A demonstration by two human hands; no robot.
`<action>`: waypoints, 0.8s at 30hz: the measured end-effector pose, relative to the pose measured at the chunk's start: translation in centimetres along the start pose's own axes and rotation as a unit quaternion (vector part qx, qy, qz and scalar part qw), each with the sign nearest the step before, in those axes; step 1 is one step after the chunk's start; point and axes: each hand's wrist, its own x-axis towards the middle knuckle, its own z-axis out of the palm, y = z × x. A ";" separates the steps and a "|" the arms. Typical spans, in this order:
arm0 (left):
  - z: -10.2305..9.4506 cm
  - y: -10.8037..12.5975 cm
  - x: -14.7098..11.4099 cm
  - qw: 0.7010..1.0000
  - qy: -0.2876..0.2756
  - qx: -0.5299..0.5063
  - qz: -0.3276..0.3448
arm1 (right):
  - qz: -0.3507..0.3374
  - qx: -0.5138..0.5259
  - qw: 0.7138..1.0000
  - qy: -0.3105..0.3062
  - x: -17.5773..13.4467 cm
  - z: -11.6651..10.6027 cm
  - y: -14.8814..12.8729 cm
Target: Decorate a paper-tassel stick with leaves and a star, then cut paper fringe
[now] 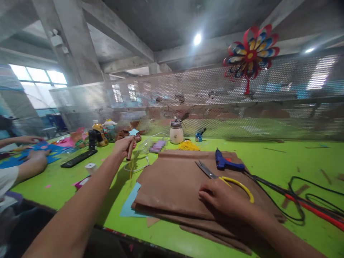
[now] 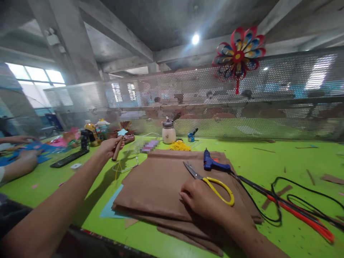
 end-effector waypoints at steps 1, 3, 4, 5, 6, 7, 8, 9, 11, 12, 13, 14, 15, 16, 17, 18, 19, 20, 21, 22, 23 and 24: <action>0.6 0.4 -0.4 1.000 -0.020 -0.006 -0.006 | -0.002 0.004 1.000 0.008 0.0 0.0 0.0; 2.0 1.2 -1.7 0.997 -0.070 -0.020 -0.020 | -0.001 0.018 0.999 0.039 0.2 0.0 -0.1; 2.8 1.5 -2.8 0.994 -0.099 -0.027 -0.029 | 0.003 0.031 0.998 0.061 0.3 0.0 -0.2; 3.7 1.7 -4.2 0.989 -0.137 -0.035 -0.038 | 0.009 0.050 0.995 0.083 0.4 -0.1 -0.2; 4.7 1.9 -5.7 0.975 -0.214 -0.048 -0.046 | 0.017 0.076 0.991 0.105 0.5 -0.3 -0.3; 5.7 2.1 -7.5 0.962 -0.264 -0.053 -0.048 | 0.028 0.108 0.986 0.125 0.6 -0.5 -0.4; 6.8 2.1 -9.4 0.952 -0.295 -0.065 -0.041 | 0.039 0.148 0.978 0.144 0.6 -0.7 -0.6; 7.9 2.1 -11.3 0.948 -0.306 -0.079 -0.036 | 0.050 0.192 0.967 0.162 0.7 -1.1 -0.8; 10.1 1.6 -15.2 0.938 -0.325 -0.119 -0.031 | 0.053 0.294 0.935 0.190 0.7 -1.9 -1.4; 11.1 1.3 -16.9 0.935 -0.324 -0.139 -0.034 | 0.042 0.346 0.917 0.195 0.8 -2.3 -1.7; 12.1 0.9 -18.5 0.932 -0.327 -0.150 -0.045 | 0.023 0.396 0.896 0.201 0.9 -2.6 -2.0; 12.9 0.5 -19.9 0.927 -0.337 -0.158 -0.048 | 0.004 0.437 0.876 0.202 1.0 -2.8 -2.3; 13.6 0.0 -21.1 0.923 -0.341 -0.175 -0.039 | -0.010 0.471 0.858 0.207 1.1 -2.9 -2.5; 14.1 -0.4 -22.0 0.919 -0.339 -0.199 -0.020 | -0.013 0.497 0.841 0.212 1.2 -2.9 -2.7; 14.6 -0.7 -22.8 0.917 -0.339 -0.212 -0.003 | -0.006 0.517 0.830 0.211 1.3 -2.8 -2.8; 15.0 -1.0 -23.4 0.917 -0.337 -0.212 0.000 | 0.006 0.532 0.820 0.211 1.4 -2.7 -2.9; 15.3 -1.2 -23.8 0.919 -0.334 -0.209 0.005 | 0.021 0.541 0.815 0.207 1.5 -2.6 -3.0; 15.5 -1.4 -24.0 0.922 -0.330 -0.202 0.009 | 0.034 0.542 0.814 0.204 1.4 -2.5 -3.1; 15.7 -1.5 -24.2 0.925 -0.324 -0.197 0.016 | 0.045 0.535 0.819 0.204 1.3 -2.5 -3.2; 15.9 -1.5 -24.1 0.928 -0.315 -0.195 0.029 | 0.053 0.523 0.826 0.204 1.1 -2.6 -3.4; 16.0 -1.6 -24.0 0.930 -0.307 -0.195 0.046 | 0.060 0.507 0.835 0.204 0.9 -2.8 -3.5; 16.1 -1.6 -23.8 0.931 -0.305 -0.190 0.061 | 0.067 0.492 0.843 0.205 0.7 -3.0 -3.5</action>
